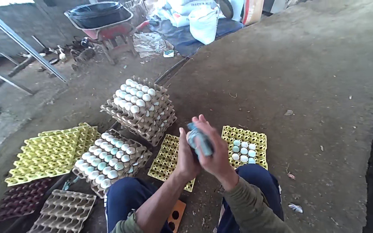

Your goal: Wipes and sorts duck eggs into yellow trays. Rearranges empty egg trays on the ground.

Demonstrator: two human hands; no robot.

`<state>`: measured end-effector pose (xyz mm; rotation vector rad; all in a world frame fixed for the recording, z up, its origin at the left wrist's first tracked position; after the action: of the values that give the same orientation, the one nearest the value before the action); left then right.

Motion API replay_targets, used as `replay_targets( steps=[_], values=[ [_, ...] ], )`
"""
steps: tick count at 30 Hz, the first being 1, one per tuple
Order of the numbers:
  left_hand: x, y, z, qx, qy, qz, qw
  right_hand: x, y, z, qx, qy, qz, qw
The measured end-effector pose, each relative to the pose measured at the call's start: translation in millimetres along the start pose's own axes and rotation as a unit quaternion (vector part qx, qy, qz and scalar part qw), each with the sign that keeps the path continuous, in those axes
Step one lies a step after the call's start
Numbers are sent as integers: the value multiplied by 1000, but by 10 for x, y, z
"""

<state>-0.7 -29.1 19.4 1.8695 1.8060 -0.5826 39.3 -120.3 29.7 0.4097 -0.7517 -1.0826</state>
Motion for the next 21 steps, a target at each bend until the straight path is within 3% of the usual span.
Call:
replay_targets(
  steps=[2,4,13,21],
  values=[
    [86,-105,3,-37,147,17,988,-77,-10,3,41,-56,42,997],
    [105,-82,-52,-38,266,23,963,-77,16,-13,34,-29,33,998],
    [43,-27,-50,-14,357,-49,933,-42,97,41,-90,104,2,990],
    [76,31,37,-80,418,-10,905,-28,124,-70,-260,369,-77,889]
  ],
)
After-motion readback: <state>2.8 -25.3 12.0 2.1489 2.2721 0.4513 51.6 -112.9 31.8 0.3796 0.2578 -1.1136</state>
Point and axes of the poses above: each hand's wrist, its own y-axis towards the middle knuckle, its own x-axis out of the back of the hand, z = x × y, the point moved 2 cm from there along y, towards the middle knuckle, and after that the axes turned 12 degrees about z, right-handed, at the moved point
